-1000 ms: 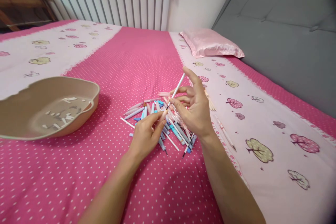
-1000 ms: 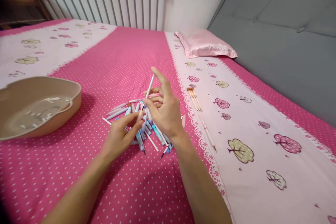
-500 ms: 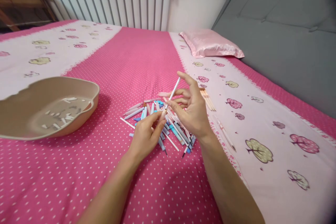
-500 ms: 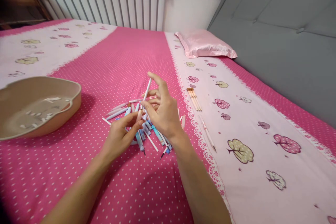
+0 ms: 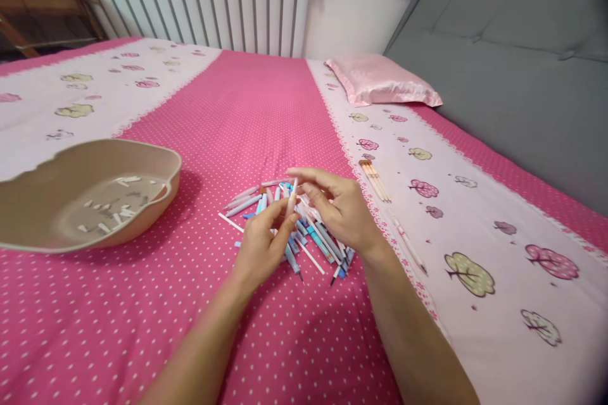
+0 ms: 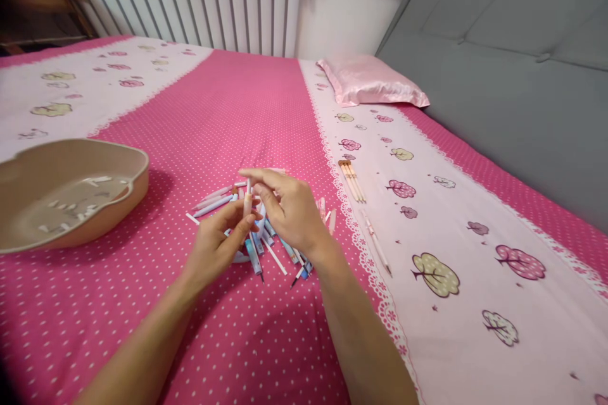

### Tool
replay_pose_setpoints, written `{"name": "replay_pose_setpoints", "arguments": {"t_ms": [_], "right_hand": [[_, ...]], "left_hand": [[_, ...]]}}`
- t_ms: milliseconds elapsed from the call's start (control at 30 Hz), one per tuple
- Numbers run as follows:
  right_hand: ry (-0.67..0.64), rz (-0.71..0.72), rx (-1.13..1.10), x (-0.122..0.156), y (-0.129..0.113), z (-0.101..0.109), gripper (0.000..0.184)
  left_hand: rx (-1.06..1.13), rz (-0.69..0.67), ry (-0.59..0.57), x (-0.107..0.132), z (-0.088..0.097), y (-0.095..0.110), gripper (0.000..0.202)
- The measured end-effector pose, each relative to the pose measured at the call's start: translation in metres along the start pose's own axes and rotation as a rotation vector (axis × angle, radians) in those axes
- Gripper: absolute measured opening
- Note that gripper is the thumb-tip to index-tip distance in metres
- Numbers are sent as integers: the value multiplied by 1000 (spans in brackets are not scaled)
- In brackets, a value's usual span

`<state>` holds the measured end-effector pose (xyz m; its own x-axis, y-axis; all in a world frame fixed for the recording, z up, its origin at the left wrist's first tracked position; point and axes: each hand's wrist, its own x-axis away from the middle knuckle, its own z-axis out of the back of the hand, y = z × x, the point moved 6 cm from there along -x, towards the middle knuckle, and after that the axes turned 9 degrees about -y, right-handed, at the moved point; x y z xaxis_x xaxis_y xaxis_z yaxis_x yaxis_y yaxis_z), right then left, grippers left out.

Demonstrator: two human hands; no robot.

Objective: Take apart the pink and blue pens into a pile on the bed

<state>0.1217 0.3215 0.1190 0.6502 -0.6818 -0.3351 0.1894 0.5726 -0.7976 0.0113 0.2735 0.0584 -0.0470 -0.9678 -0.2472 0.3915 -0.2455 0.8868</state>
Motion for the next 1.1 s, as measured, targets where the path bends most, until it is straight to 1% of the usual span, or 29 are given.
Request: {"name": "replay_pose_setpoints", "arguments": {"t_ms": [67,133,233,300,367,400,467,567,633,733,867,967,1100], "right_hand": [[-30,10,32,0,-1,-2,36],[-43,-3,38,-1,0,-3,40],[-5,-26,-4,-1,2,-2,47],[38,-38,-20,0,5,0,48],[16,-58,14,-1,11,-2,39],[-34,-71,53,-2,13,-6,33],[-185,-88,161,-3,19,-20,24],[-399,-77,326,-2,27,-47,23],[-477,-58,398,-1,31,-63,24],[-486,-42,481,1,38,-73,22],[-463,-61,582,3,43,-69,14],[-464,-65,621,4,43,-65,14],[-445,-16,665,6,38,-63,11]], "left_hand": [[46,9,24,0,1,-2,32],[68,12,40,0,3,-4,33],[86,22,69,-1,7,-5,31],[110,33,130,-1,14,-6,30],[134,39,222,-1,23,-6,28],[140,41,274,0,27,-6,28],[142,47,369,2,36,-6,26],[149,48,453,4,43,-6,24],[154,46,463,4,44,-7,24],[147,39,458,3,44,-9,22],[140,32,455,3,43,-8,21],[150,48,449,3,42,-8,21],[171,81,423,4,41,-7,23]]}}
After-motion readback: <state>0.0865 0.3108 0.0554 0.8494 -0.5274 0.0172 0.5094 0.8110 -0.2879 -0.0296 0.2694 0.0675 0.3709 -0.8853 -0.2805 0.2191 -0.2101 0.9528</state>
